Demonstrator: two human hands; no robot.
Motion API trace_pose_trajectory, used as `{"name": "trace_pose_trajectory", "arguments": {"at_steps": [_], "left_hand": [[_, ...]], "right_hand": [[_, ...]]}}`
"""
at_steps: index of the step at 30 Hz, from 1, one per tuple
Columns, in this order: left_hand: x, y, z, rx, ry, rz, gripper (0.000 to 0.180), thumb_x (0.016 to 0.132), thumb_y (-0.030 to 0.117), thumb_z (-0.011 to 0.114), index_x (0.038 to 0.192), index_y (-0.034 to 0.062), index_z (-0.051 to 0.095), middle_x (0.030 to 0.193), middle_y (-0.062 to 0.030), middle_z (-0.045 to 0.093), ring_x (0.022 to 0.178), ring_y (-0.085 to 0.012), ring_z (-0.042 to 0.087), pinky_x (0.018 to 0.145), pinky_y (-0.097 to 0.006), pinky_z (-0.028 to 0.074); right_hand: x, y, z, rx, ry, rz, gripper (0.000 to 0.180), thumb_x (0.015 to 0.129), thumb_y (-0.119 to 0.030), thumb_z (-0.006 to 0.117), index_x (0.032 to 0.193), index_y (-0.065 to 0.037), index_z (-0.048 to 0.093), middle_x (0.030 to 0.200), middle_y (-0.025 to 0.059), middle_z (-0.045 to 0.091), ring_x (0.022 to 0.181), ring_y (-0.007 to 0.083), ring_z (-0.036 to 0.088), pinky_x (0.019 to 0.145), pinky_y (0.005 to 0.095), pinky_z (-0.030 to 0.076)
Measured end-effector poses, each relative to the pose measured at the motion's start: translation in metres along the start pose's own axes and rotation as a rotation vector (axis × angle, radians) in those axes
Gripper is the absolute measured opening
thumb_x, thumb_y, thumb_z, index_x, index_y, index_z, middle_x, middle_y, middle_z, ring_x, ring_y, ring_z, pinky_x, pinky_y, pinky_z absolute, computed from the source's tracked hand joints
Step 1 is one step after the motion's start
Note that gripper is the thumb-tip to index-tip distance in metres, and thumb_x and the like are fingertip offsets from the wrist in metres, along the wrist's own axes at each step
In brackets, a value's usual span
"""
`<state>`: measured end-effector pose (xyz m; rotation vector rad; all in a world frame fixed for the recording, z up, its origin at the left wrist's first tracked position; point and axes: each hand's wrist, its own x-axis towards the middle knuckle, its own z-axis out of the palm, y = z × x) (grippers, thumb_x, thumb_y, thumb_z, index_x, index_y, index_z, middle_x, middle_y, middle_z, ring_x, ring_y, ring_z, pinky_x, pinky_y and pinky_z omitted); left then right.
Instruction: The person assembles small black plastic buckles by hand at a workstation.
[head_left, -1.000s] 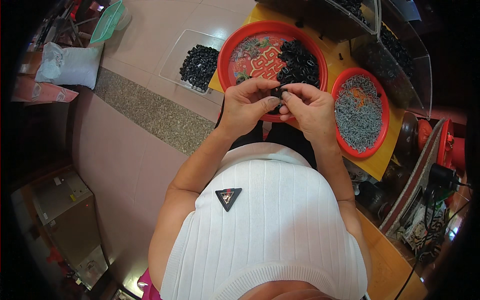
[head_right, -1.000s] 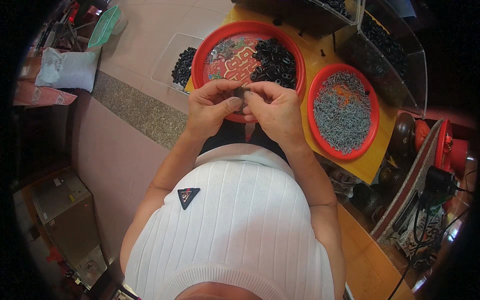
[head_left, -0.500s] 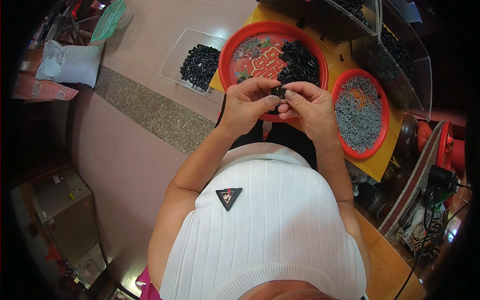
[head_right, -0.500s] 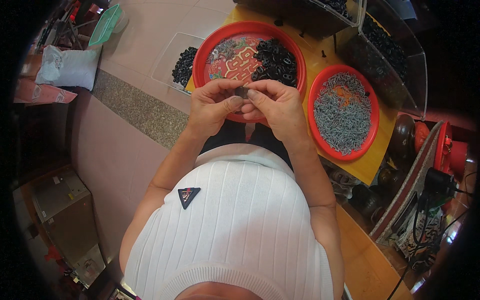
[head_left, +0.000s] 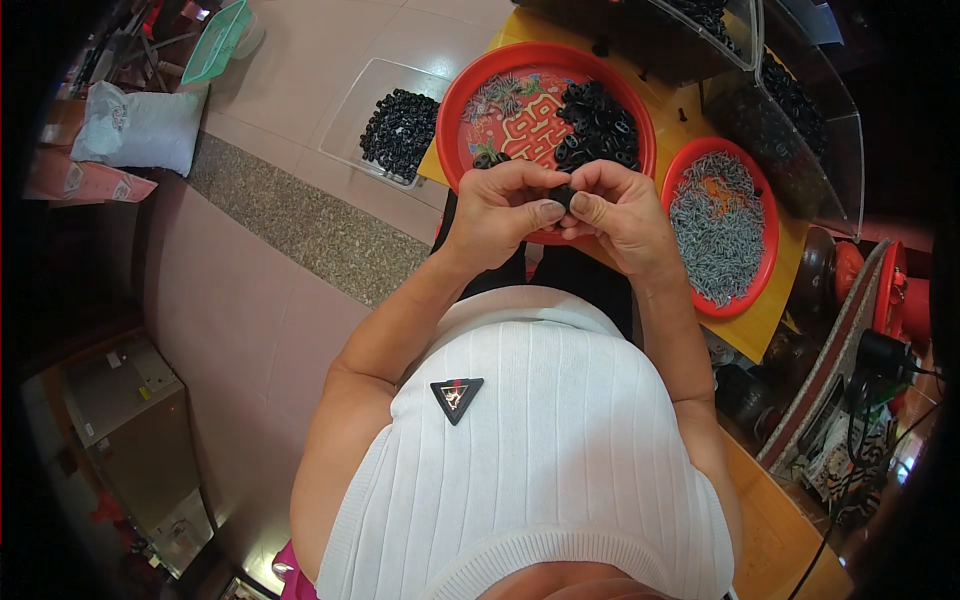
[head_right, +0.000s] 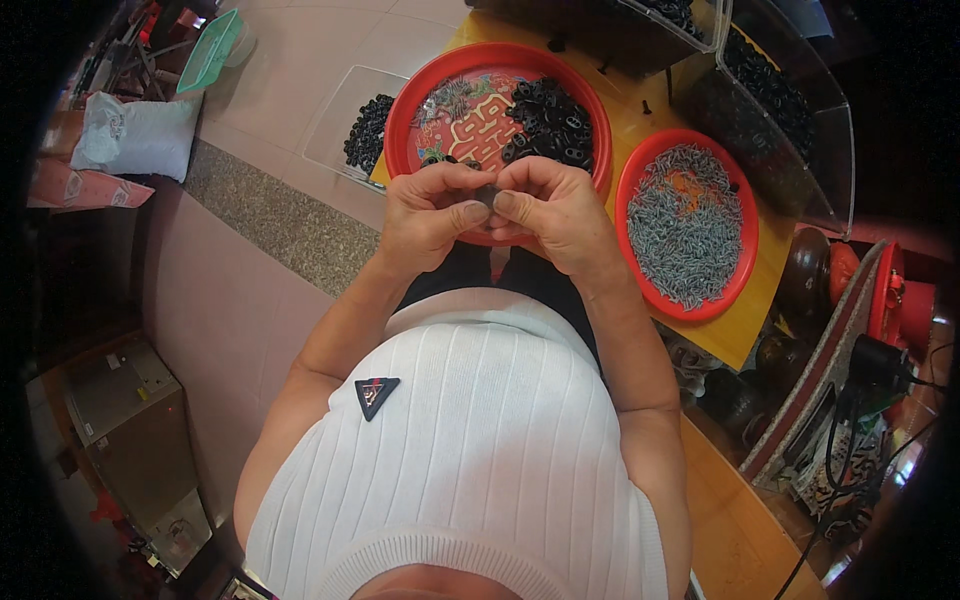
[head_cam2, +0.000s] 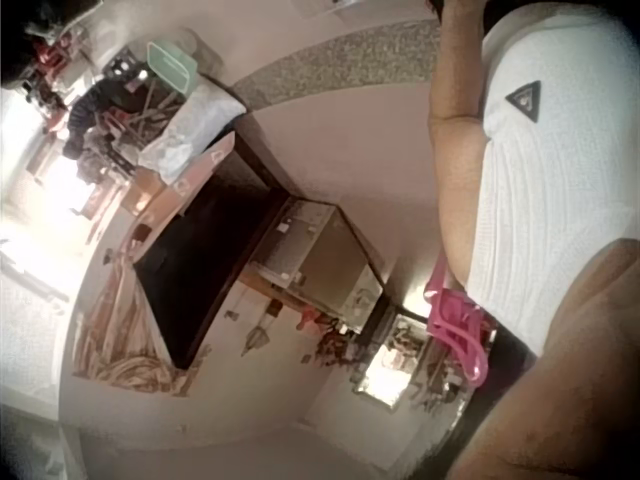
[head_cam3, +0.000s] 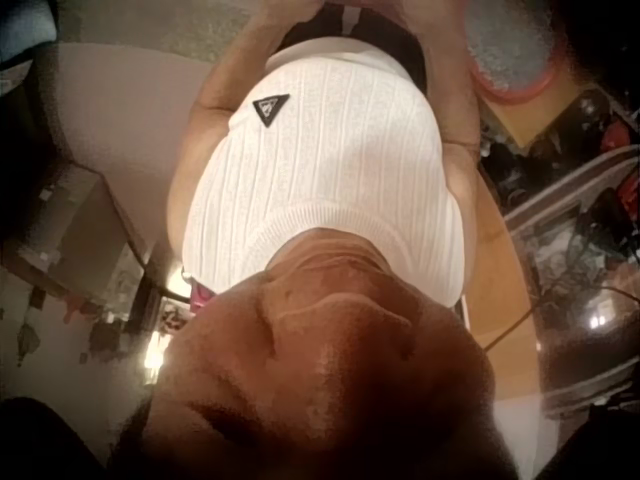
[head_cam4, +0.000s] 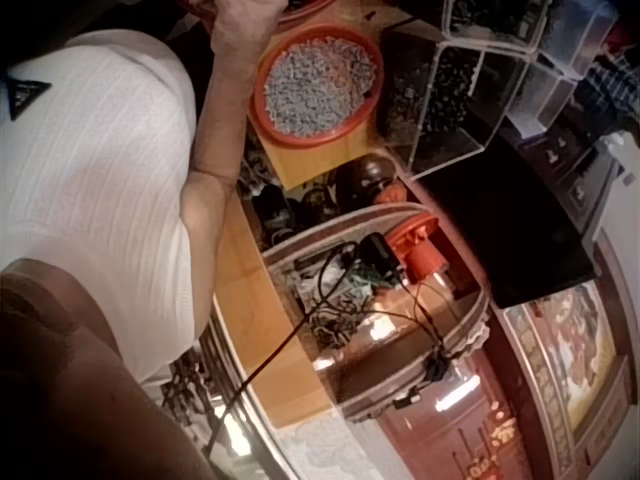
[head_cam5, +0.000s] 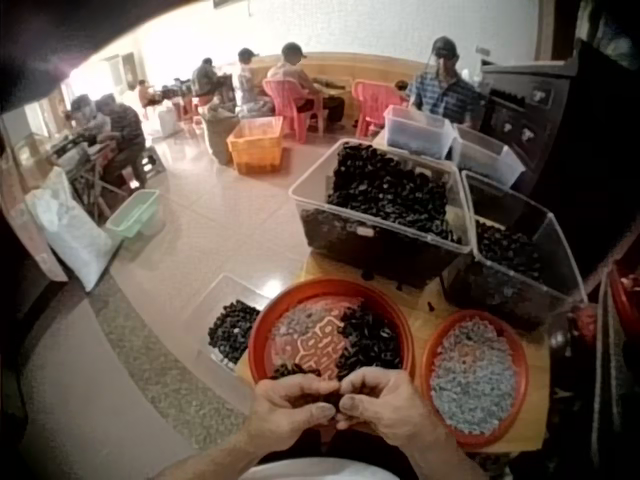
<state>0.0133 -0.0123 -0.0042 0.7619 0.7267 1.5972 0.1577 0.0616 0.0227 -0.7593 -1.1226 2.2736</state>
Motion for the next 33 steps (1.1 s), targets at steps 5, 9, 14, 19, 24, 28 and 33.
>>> {"name": "trace_pose_trajectory", "arguments": {"at_steps": [5, 9, 14, 19, 24, 28, 33], "left_hand": [[0.000, -0.003, 0.000, 0.145, 0.022, 0.052, 0.021, 0.074, -0.006, 0.060, 0.094, -0.0044, 0.058, 0.083, -0.0085, 0.061, 0.072, -0.0117, 0.060, 0.065, -0.022, 0.051], [0.001, -0.006, -0.003, 0.226, 0.044, 0.036, 0.023, 0.074, -0.005, 0.061, 0.096, -0.0038, 0.057, 0.081, -0.0080, 0.062, 0.071, -0.0108, 0.059, 0.063, -0.021, 0.050], [0.005, -0.003, -0.004, 0.073, 0.073, -0.054, 0.025, 0.074, -0.004, 0.061, 0.099, -0.0034, 0.057, 0.081, -0.0080, 0.062, 0.070, -0.0102, 0.059, 0.062, -0.021, 0.050], [0.005, -0.004, -0.009, 0.132, 0.043, -0.047, 0.029, 0.076, -0.005, 0.059, 0.104, -0.0031, 0.055, 0.087, -0.0107, 0.062, 0.074, -0.0142, 0.061, 0.067, -0.023, 0.051], [0.005, 0.005, -0.001, 0.426, 0.106, -0.061, 0.034, 0.074, -0.005, 0.061, 0.108, -0.0027, 0.054, 0.081, -0.0051, 0.059, 0.067, -0.0094, 0.056, 0.061, -0.019, 0.046], [-0.002, 0.009, -0.006, 0.386, 0.108, 0.097, 0.036, 0.073, -0.008, 0.060, 0.107, -0.0029, 0.053, 0.081, -0.0021, 0.055, 0.071, -0.0066, 0.052, 0.063, -0.018, 0.043], [0.005, 0.014, -0.036, 0.704, 0.155, 0.269, 0.026, 0.074, -0.006, 0.060, 0.100, -0.0041, 0.055, 0.078, -0.0017, 0.053, 0.066, -0.0057, 0.050, 0.058, -0.018, 0.040]], "right_hand": [[0.005, 0.000, -0.002, -0.081, -0.038, 0.020, 0.010, 0.079, -0.004, 0.060, 0.086, 0.001, 0.056, 0.072, 0.0049, 0.059, 0.062, 0.0092, 0.059, 0.057, 0.0200, 0.052], [0.009, 0.004, -0.006, -0.050, -0.051, 0.017, 0.011, 0.080, -0.005, 0.058, 0.088, 0.002, 0.055, 0.073, 0.0063, 0.060, 0.063, 0.0103, 0.060, 0.057, 0.0201, 0.053], [0.011, 0.004, -0.007, 0.126, -0.064, 0.015, 0.013, 0.081, -0.005, 0.057, 0.090, 0.003, 0.055, 0.075, 0.0083, 0.060, 0.065, 0.0119, 0.061, 0.059, 0.0202, 0.053], [0.008, -0.002, -0.002, 0.111, -0.030, 0.042, 0.016, 0.082, -0.007, 0.057, 0.092, 0.004, 0.054, 0.076, 0.0089, 0.060, 0.064, 0.0119, 0.061, 0.059, 0.0197, 0.053], [0.007, -0.004, 0.005, -0.162, 0.122, 0.062, 0.014, 0.080, -0.008, 0.058, 0.088, 0.003, 0.056, 0.071, 0.0075, 0.060, 0.057, 0.0097, 0.058, 0.051, 0.0193, 0.050], [0.009, -0.046, -0.007, -0.214, 0.178, -0.177, 0.010, 0.078, -0.006, 0.057, 0.082, 0.002, 0.056, 0.066, 0.0078, 0.057, 0.053, 0.0134, 0.056, 0.052, 0.0238, 0.050], [-0.005, -0.149, -0.086, 0.039, 0.429, -0.615, 0.014, 0.082, -0.006, 0.053, 0.090, 0.006, 0.055, 0.079, 0.0107, 0.058, 0.069, 0.0158, 0.058, 0.064, 0.0249, 0.050]]}}
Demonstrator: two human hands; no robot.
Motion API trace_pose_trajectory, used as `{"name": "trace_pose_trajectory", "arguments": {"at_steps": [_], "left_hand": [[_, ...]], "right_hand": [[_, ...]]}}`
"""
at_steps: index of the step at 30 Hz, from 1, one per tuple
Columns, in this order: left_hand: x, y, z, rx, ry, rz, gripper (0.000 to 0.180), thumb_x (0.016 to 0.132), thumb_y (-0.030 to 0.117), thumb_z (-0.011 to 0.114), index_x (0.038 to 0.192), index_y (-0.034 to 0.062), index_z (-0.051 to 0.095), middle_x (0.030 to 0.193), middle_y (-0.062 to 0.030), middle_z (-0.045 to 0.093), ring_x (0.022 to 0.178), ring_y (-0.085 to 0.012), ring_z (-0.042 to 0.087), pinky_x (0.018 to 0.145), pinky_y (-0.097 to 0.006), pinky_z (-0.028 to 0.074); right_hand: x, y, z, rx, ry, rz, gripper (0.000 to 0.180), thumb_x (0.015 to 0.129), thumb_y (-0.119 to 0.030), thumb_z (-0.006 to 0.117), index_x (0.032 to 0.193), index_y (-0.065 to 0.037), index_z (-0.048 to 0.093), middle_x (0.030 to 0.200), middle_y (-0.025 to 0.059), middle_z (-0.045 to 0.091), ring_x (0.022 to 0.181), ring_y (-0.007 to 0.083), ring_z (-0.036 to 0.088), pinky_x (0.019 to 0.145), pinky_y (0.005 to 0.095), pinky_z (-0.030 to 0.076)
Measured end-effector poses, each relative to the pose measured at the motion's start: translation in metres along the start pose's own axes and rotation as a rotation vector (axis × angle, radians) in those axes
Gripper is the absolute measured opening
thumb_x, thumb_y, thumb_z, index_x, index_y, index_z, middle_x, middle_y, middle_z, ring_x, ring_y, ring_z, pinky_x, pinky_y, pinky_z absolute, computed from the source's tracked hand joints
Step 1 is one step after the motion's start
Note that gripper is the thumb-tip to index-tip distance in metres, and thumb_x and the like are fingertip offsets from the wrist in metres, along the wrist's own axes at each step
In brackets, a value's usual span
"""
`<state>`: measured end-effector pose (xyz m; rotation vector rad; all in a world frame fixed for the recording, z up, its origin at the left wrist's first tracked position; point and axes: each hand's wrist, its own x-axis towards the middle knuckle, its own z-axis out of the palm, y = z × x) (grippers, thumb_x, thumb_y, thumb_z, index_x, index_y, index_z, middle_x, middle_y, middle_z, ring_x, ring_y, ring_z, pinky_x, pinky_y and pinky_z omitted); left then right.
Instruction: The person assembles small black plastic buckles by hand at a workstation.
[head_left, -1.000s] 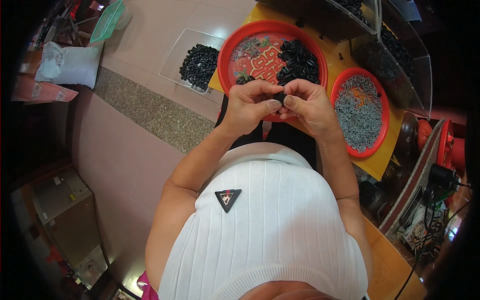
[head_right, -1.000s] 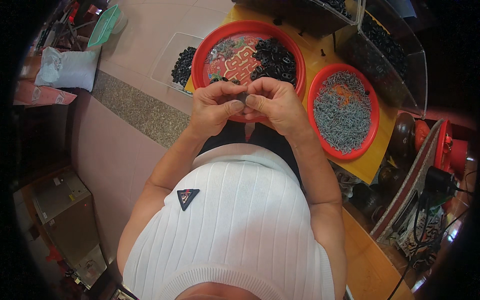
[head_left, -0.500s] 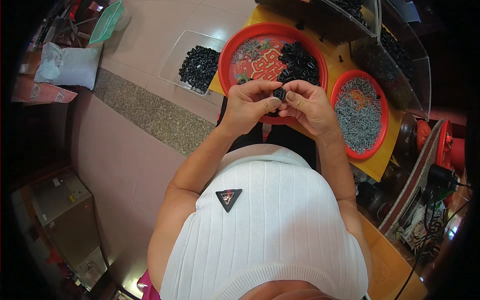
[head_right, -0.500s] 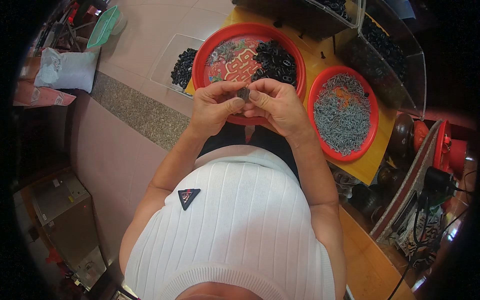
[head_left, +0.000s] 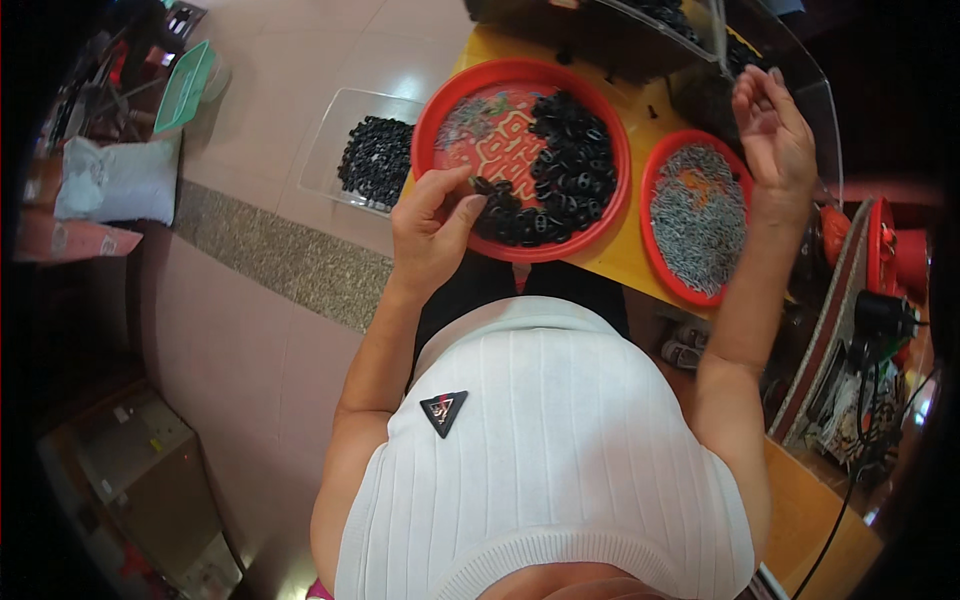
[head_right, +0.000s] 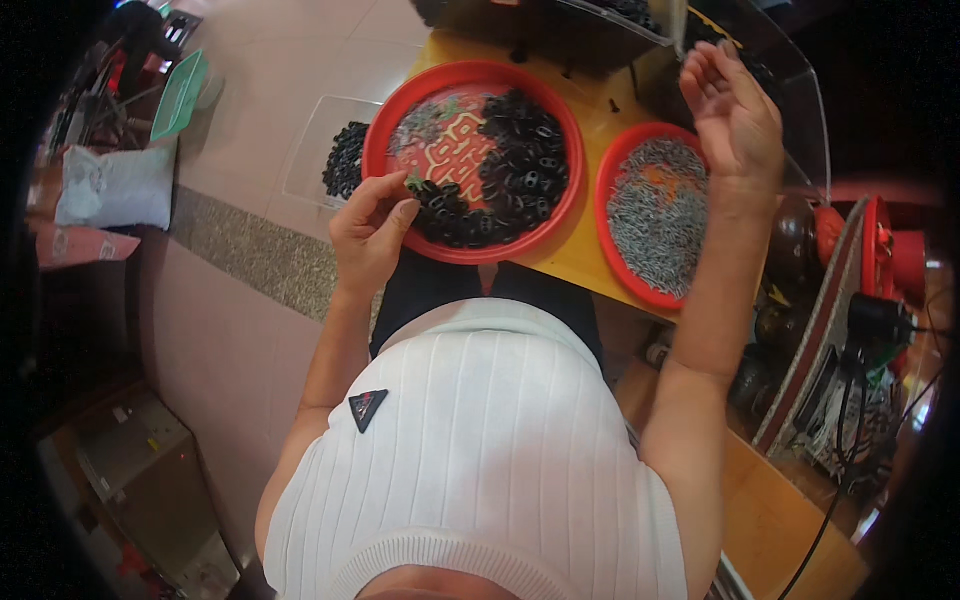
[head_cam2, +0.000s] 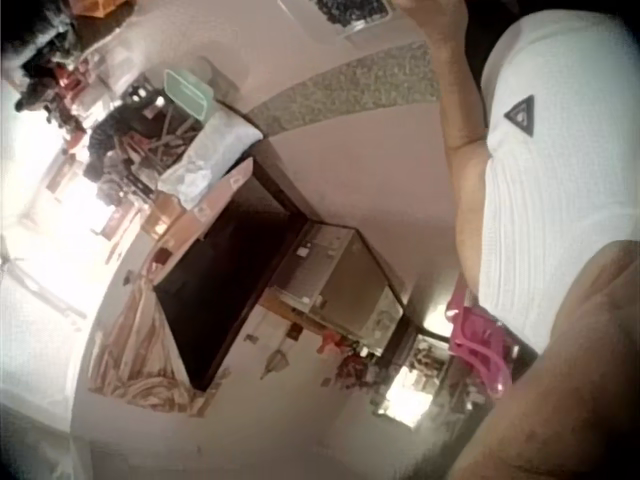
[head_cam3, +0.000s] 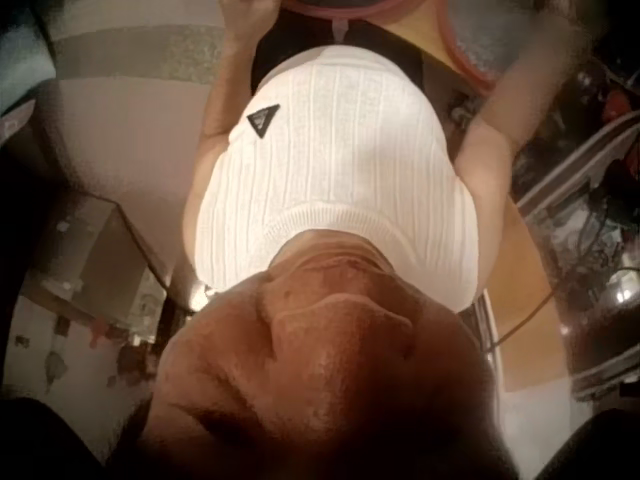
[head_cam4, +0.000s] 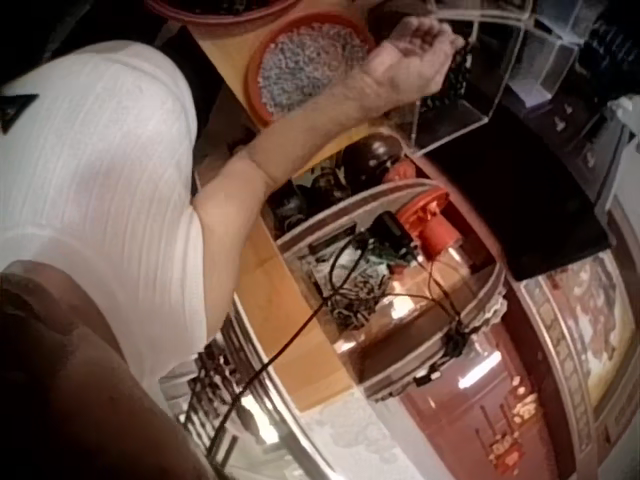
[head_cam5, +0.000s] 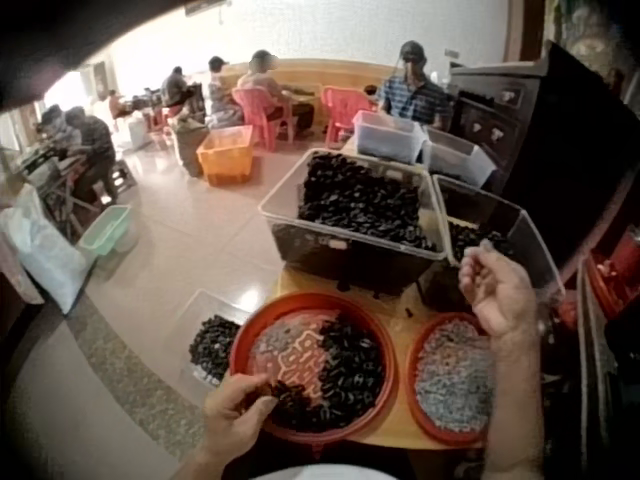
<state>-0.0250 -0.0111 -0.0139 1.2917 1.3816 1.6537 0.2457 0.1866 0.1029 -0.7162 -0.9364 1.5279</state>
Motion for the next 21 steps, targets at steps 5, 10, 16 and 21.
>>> {"name": "trace_pose_trajectory", "arguments": {"at_steps": [5, 10, 16, 21], "left_hand": [[-0.005, -0.008, -0.017, 0.077, 0.076, 0.004, 0.024, 0.078, -0.005, 0.057, 0.102, -0.0043, 0.055, 0.085, -0.0034, 0.055, 0.076, -0.0079, 0.053, 0.067, -0.019, 0.043], [-0.004, -0.008, -0.019, 0.105, 0.066, 0.000, 0.023, 0.078, -0.004, 0.058, 0.101, -0.0043, 0.056, 0.084, -0.0042, 0.056, 0.075, -0.0081, 0.054, 0.067, -0.019, 0.045], [-0.004, -0.007, -0.023, -0.156, 0.105, -0.118, 0.023, 0.078, -0.005, 0.057, 0.100, -0.0024, 0.056, 0.084, -0.0037, 0.056, 0.073, -0.0084, 0.054, 0.065, -0.020, 0.045], [-0.003, -0.010, -0.025, -0.131, 0.096, -0.116, 0.023, 0.078, -0.005, 0.057, 0.101, -0.0020, 0.056, 0.083, -0.0034, 0.056, 0.072, -0.0079, 0.053, 0.065, -0.019, 0.045]], "right_hand": [[-0.040, 0.071, 0.029, -0.814, -0.247, 0.079, 0.012, 0.079, -0.008, 0.056, 0.087, 0.001, 0.060, 0.077, 0.0068, 0.060, 0.067, 0.0162, 0.058, 0.060, 0.0253, 0.047], [-0.070, 0.128, 0.067, -1.211, -0.617, -0.304, 0.011, 0.072, -0.002, 0.060, 0.083, -0.001, 0.060, 0.078, 0.0082, 0.059, 0.074, 0.0200, 0.056, 0.068, 0.0299, 0.044], [-0.052, 0.123, 0.058, -1.396, -0.621, -0.472, 0.015, 0.069, 0.000, 0.059, 0.084, -0.001, 0.060, 0.081, 0.0117, 0.059, 0.080, 0.0285, 0.054, 0.072, 0.0346, 0.043], [-0.052, 0.111, 0.049, -1.488, -0.582, -0.385, 0.016, 0.069, 0.000, 0.059, 0.085, 0.000, 0.060, 0.083, 0.0118, 0.058, 0.080, 0.0286, 0.054, 0.072, 0.0345, 0.043]]}}
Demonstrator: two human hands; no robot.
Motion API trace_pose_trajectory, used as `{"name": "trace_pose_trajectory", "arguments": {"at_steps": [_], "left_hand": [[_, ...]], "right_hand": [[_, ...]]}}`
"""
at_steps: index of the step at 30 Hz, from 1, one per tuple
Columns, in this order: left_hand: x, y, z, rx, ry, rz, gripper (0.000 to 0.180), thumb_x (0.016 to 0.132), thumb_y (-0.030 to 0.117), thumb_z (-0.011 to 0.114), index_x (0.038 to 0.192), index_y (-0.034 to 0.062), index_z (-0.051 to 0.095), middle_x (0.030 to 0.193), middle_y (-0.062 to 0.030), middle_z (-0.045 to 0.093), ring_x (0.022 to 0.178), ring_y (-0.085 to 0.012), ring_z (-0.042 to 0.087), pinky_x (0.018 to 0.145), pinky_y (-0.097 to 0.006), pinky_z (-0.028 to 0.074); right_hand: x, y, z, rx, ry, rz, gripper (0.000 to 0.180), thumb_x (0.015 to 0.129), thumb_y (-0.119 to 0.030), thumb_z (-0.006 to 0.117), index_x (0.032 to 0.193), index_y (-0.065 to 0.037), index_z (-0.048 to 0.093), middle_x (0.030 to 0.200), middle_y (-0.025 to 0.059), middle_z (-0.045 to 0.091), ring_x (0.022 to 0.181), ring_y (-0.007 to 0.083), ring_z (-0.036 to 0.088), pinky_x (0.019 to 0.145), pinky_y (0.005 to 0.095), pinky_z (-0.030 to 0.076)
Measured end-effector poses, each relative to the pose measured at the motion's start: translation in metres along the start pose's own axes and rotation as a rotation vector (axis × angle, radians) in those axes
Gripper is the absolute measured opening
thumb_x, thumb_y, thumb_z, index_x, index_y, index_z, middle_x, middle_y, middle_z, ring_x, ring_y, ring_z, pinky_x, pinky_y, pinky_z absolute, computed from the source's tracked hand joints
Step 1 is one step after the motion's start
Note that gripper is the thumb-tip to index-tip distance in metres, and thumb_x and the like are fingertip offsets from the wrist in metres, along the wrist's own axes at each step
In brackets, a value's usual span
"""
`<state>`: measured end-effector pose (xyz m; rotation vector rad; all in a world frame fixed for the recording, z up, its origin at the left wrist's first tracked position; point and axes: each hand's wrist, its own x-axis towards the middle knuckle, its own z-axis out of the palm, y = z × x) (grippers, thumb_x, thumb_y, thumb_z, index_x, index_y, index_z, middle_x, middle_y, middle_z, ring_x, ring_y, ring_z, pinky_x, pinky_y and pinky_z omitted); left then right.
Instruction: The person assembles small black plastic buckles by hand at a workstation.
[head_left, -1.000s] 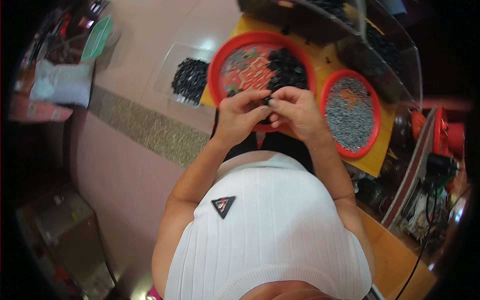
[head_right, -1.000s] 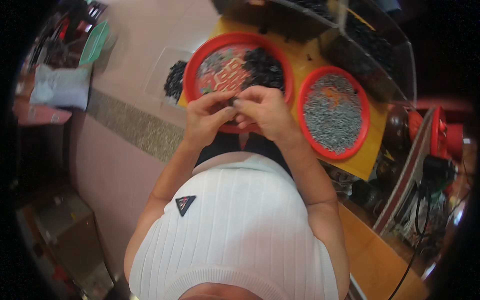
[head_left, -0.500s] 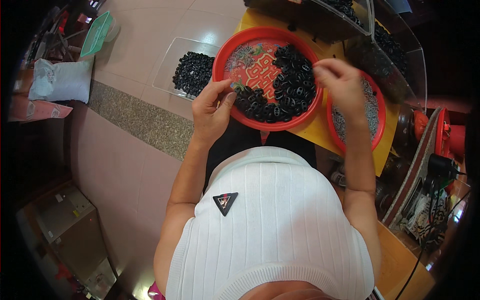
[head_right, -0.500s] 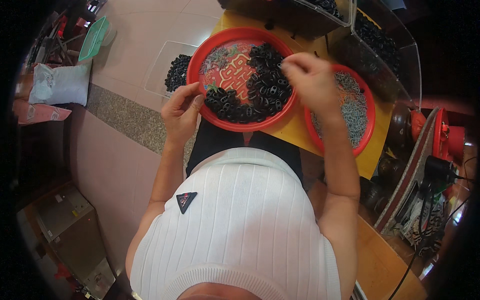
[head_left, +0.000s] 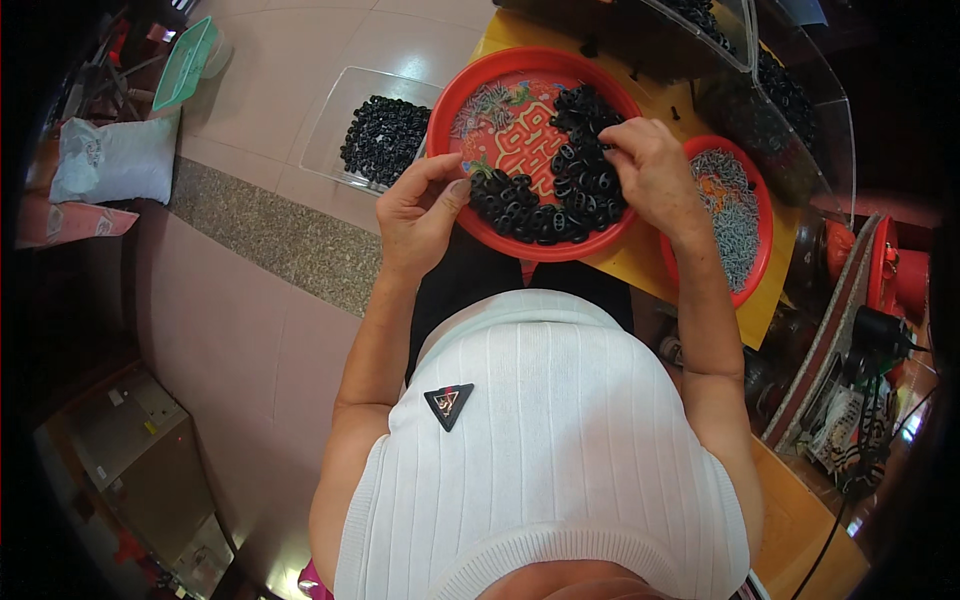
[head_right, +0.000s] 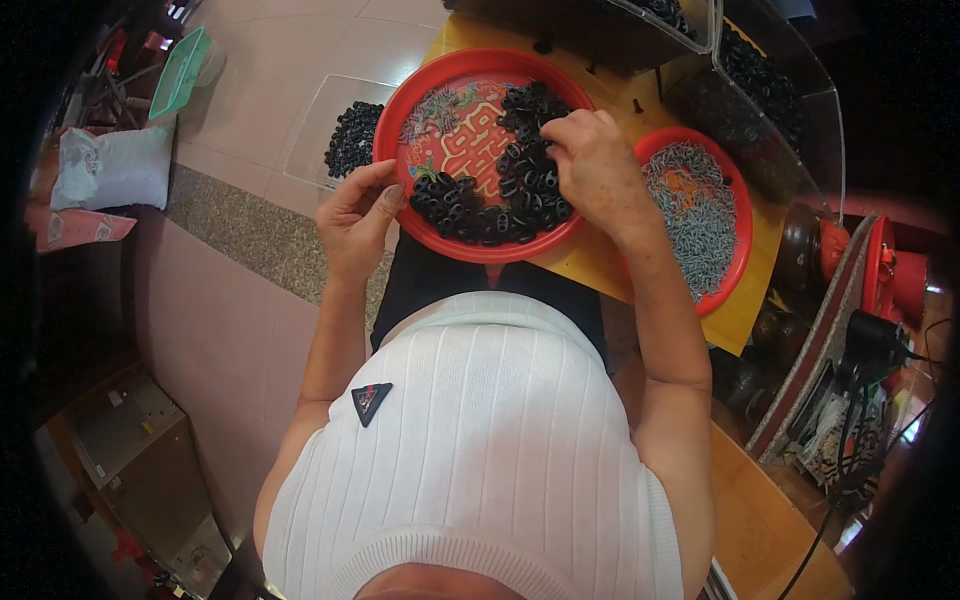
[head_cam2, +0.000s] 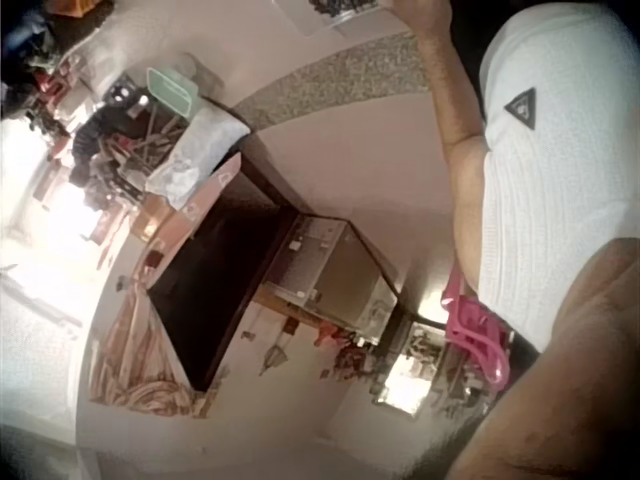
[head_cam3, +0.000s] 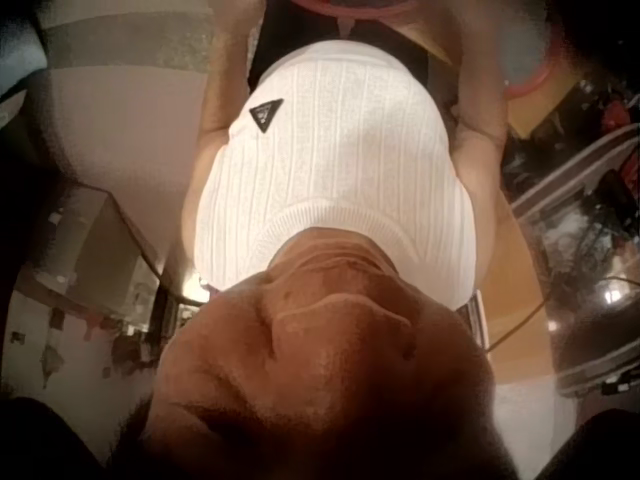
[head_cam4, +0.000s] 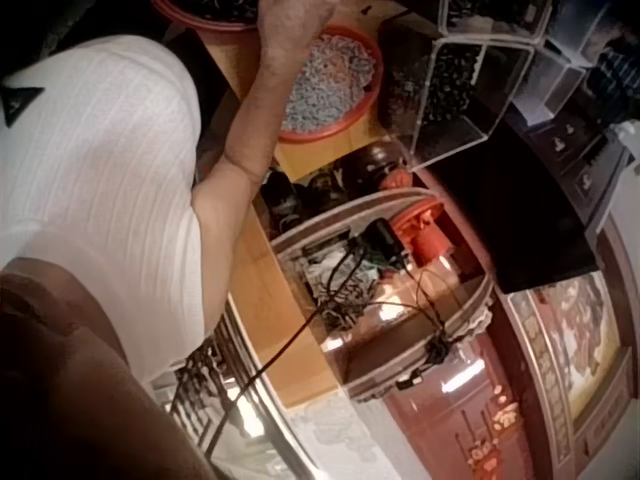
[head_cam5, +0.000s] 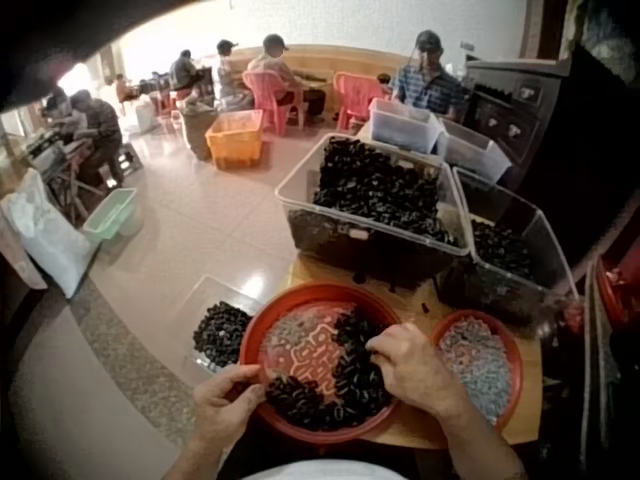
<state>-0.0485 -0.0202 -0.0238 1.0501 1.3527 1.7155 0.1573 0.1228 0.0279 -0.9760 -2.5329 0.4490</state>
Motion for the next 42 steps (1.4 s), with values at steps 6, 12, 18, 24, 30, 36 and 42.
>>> {"name": "trace_pose_trajectory", "arguments": {"at_steps": [6, 12, 18, 24, 30, 36, 42], "left_hand": [[0.002, -0.003, 0.002, -0.042, -0.012, -0.002, 0.024, 0.078, -0.005, 0.057, 0.102, -0.0020, 0.055, 0.084, -0.0032, 0.056, 0.073, -0.0080, 0.053, 0.066, -0.019, 0.045], [0.003, -0.002, 0.001, -0.040, -0.011, -0.001, 0.023, 0.079, -0.004, 0.057, 0.102, -0.0028, 0.055, 0.084, -0.0035, 0.056, 0.073, -0.0078, 0.053, 0.065, -0.019, 0.045], [0.002, 0.001, 0.000, -0.055, 0.000, -0.032, 0.023, 0.079, -0.003, 0.057, 0.101, -0.0029, 0.055, 0.084, -0.0035, 0.056, 0.073, -0.0078, 0.053, 0.065, -0.019, 0.045], [0.002, 0.002, 0.000, -0.084, -0.018, -0.048, 0.022, 0.079, -0.003, 0.057, 0.101, -0.0029, 0.055, 0.085, -0.0038, 0.056, 0.073, -0.0083, 0.054, 0.066, -0.020, 0.045], [0.018, 0.005, -0.010, 0.352, 0.020, 0.143, 0.018, 0.076, -0.004, 0.059, 0.094, -0.0015, 0.059, 0.084, -0.0051, 0.058, 0.070, -0.0088, 0.054, 0.060, -0.022, 0.046], [0.053, 0.015, -0.010, 0.894, -0.095, 0.452, 0.020, 0.062, -0.006, 0.060, 0.079, 0.0042, 0.062, 0.081, -0.0093, 0.055, 0.073, -0.0224, 0.053, 0.062, -0.030, 0.044], [0.064, 0.022, 0.004, 1.081, -0.588, 0.449, 0.018, 0.057, -0.001, 0.057, 0.073, 0.0062, 0.063, 0.080, -0.0082, 0.055, 0.076, -0.0264, 0.050, 0.070, -0.035, 0.042]], "right_hand": [[-0.006, -0.010, 0.018, 0.012, -0.120, -0.082, 0.018, 0.067, 0.002, 0.061, 0.085, 0.001, 0.059, 0.083, 0.0130, 0.057, 0.080, 0.0292, 0.054, 0.072, 0.0345, 0.044], [0.005, -0.001, 0.009, 0.131, 0.018, -0.013, 0.010, 0.070, -0.002, 0.056, 0.079, -0.001, 0.059, 0.077, 0.0143, 0.056, 0.077, 0.0313, 0.053, 0.071, 0.0373, 0.044], [0.009, -0.007, 0.021, 0.001, -0.076, -0.112, 0.017, 0.069, 0.003, 0.057, 0.085, -0.002, 0.060, 0.076, 0.0121, 0.055, 0.078, 0.0296, 0.053, 0.070, 0.0352, 0.043], [0.003, -0.007, 0.028, -0.045, -0.152, -0.148, 0.015, 0.067, 0.004, 0.053, 0.079, -0.002, 0.060, 0.078, 0.0139, 0.054, 0.079, 0.0303, 0.052, 0.071, 0.0379, 0.043], [-0.001, -0.016, 0.019, 0.082, 0.007, -0.077, 0.012, 0.069, 0.004, 0.053, 0.080, -0.001, 0.053, 0.079, 0.0151, 0.053, 0.078, 0.0318, 0.051, 0.069, 0.0394, 0.042], [-0.011, -0.027, 0.005, 0.247, 0.054, 0.005, 0.010, 0.073, 0.004, 0.053, 0.082, 0.000, 0.050, 0.078, 0.0149, 0.051, 0.076, 0.0326, 0.050, 0.066, 0.0386, 0.041], [-0.024, -0.034, 0.008, 0.338, 0.040, 0.004, 0.009, 0.076, 0.004, 0.052, 0.084, 0.002, 0.050, 0.078, 0.0146, 0.052, 0.072, 0.0293, 0.054, 0.063, 0.0317, 0.043]]}}
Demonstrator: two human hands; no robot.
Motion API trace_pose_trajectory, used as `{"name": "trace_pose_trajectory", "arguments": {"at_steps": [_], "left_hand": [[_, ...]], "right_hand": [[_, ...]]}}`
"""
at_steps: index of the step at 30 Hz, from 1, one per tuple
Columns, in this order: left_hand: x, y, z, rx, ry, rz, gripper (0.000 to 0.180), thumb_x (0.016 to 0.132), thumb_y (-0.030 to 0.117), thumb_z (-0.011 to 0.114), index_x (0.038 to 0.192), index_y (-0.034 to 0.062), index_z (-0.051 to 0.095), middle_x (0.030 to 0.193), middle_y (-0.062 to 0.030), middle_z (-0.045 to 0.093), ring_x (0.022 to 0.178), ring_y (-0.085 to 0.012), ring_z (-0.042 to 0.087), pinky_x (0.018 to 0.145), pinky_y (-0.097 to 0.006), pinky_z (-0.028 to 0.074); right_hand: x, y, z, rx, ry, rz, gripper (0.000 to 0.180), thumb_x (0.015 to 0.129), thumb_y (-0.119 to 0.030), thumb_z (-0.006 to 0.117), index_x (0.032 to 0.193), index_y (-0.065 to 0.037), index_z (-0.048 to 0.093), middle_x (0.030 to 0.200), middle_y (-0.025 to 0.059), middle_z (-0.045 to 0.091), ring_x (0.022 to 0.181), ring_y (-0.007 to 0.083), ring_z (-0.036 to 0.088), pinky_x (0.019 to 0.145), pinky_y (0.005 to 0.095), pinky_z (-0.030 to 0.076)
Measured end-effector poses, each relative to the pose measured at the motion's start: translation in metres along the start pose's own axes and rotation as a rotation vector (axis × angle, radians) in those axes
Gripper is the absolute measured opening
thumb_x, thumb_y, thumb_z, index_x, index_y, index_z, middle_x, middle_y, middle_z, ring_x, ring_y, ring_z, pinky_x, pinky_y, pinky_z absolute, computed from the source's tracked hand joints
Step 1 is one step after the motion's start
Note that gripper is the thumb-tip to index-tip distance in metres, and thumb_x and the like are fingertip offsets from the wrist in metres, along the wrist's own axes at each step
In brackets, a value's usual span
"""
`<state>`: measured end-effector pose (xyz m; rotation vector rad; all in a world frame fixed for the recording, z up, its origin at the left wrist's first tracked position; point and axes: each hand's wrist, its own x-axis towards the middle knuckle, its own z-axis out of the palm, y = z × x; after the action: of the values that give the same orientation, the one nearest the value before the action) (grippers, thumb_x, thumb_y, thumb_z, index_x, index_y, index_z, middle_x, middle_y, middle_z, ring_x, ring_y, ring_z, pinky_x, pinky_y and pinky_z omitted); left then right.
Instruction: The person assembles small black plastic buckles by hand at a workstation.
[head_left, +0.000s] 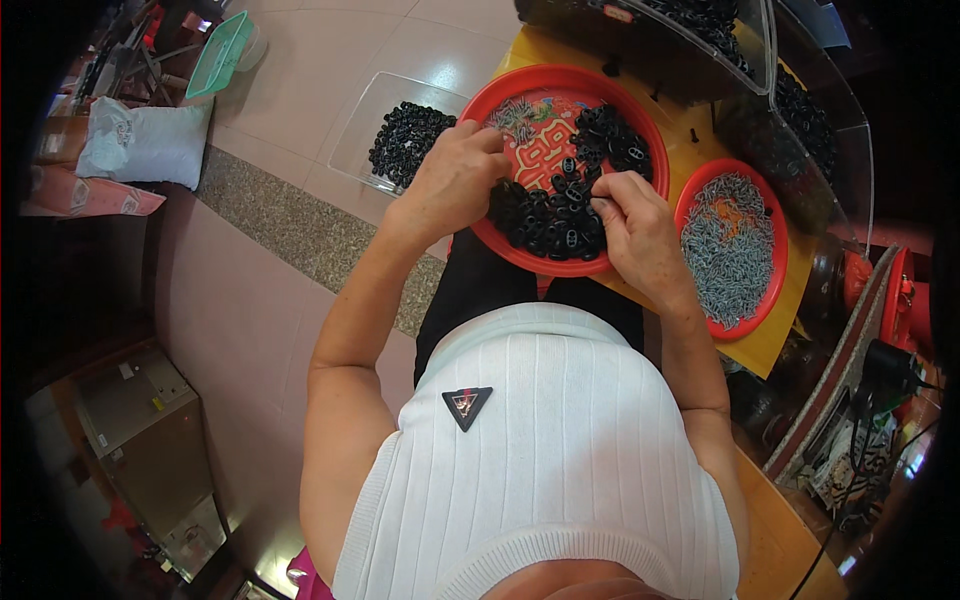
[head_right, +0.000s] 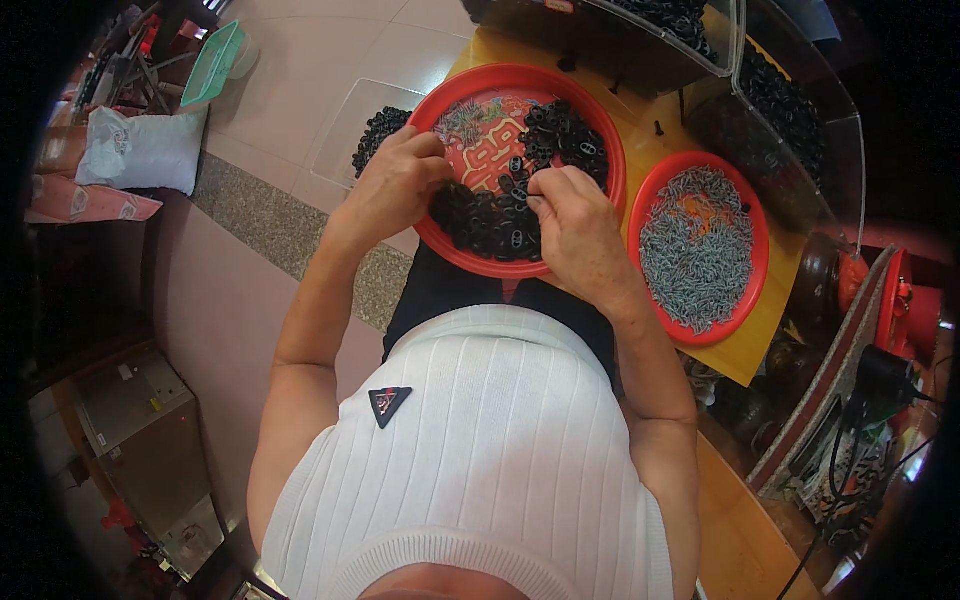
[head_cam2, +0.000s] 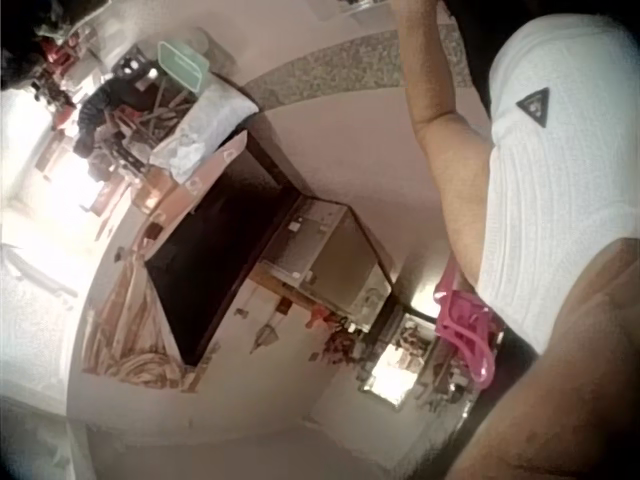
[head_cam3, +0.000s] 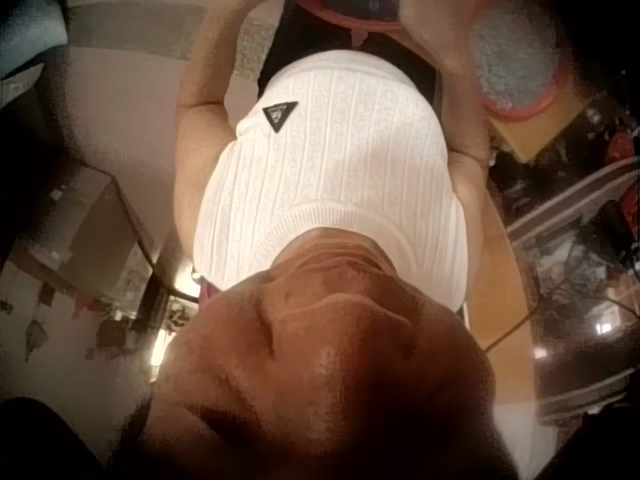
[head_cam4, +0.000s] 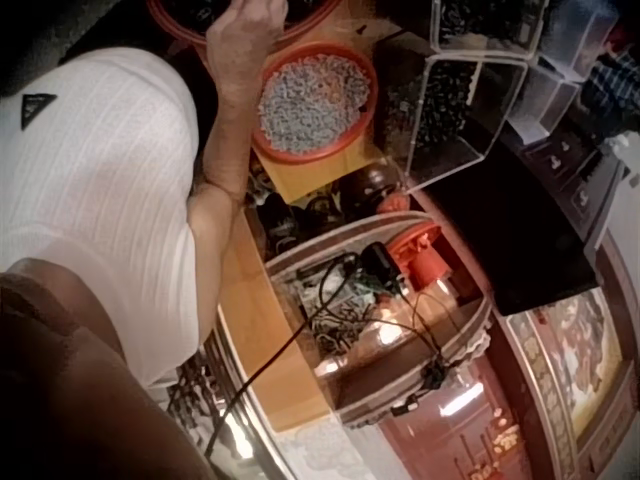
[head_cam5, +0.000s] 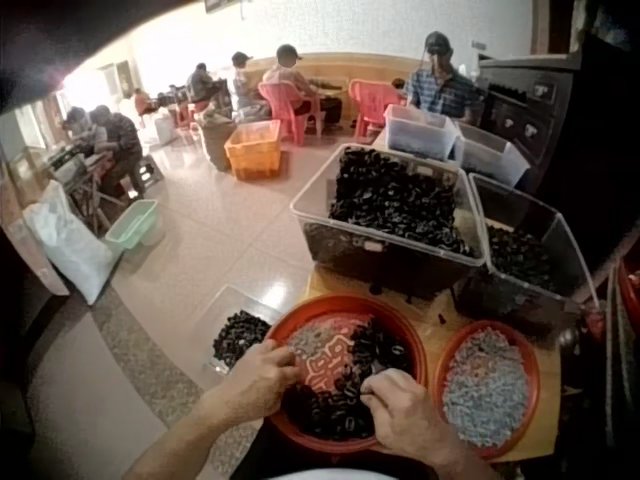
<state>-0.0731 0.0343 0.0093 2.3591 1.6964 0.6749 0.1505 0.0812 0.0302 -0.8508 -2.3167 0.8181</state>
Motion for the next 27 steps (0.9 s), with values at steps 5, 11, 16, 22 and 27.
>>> {"name": "trace_pose_trajectory", "arguments": {"at_steps": [5, 11, 16, 22, 27], "left_hand": [[0.015, 0.002, -0.002, 0.030, -0.239, 0.095, 0.018, 0.057, -0.002, 0.056, 0.072, 0.0047, 0.063, 0.078, -0.0100, 0.056, 0.080, -0.0279, 0.054, 0.072, -0.035, 0.044], [0.019, 0.010, 0.006, 0.077, -0.340, 0.032, 0.011, 0.059, -0.003, 0.056, 0.069, -0.0005, 0.060, 0.075, -0.0118, 0.056, 0.076, -0.0286, 0.057, 0.068, -0.035, 0.047], [0.024, 0.024, 0.004, 0.201, -0.413, 0.026, 0.008, 0.062, 0.000, 0.054, 0.067, -0.0015, 0.060, 0.070, -0.0177, 0.059, 0.070, -0.0321, 0.060, 0.063, -0.039, 0.049], [0.013, 0.014, 0.024, 0.261, -0.247, 0.108, 0.009, 0.064, 0.004, 0.054, 0.069, -0.0005, 0.060, 0.078, -0.0158, 0.058, 0.074, -0.0314, 0.058, 0.065, -0.039, 0.045], [0.010, 0.015, 0.023, 0.335, -0.185, 0.166, 0.012, 0.065, 0.004, 0.054, 0.075, -0.0013, 0.057, 0.079, -0.0141, 0.055, 0.073, -0.0299, 0.055, 0.065, -0.037, 0.043]], "right_hand": [[-0.005, -0.001, 0.005, 0.033, -0.022, -0.023, 0.009, 0.075, 0.004, 0.053, 0.084, 0.002, 0.051, 0.078, 0.0148, 0.053, 0.072, 0.0296, 0.054, 0.063, 0.0329, 0.043], [-0.008, 0.000, 0.012, 0.056, -0.021, -0.051, 0.012, 0.072, 0.004, 0.055, 0.083, 0.002, 0.051, 0.077, 0.0155, 0.052, 0.074, 0.0318, 0.053, 0.065, 0.0363, 0.043], [-0.009, -0.006, 0.013, 0.074, -0.023, -0.039, 0.014, 0.070, 0.004, 0.056, 0.083, 0.001, 0.051, 0.077, 0.0156, 0.052, 0.074, 0.0328, 0.052, 0.067, 0.0380, 0.042], [-0.012, -0.005, 0.010, 0.198, -0.021, 0.037, 0.010, 0.072, 0.003, 0.054, 0.082, 0.001, 0.051, 0.077, 0.0159, 0.052, 0.074, 0.0320, 0.053, 0.065, 0.0357, 0.043], [-0.016, 0.001, 0.010, 0.455, 0.017, 0.303, 0.010, 0.077, 0.001, 0.054, 0.087, 0.000, 0.053, 0.070, 0.0091, 0.054, 0.062, 0.0161, 0.054, 0.058, 0.0286, 0.044]]}}
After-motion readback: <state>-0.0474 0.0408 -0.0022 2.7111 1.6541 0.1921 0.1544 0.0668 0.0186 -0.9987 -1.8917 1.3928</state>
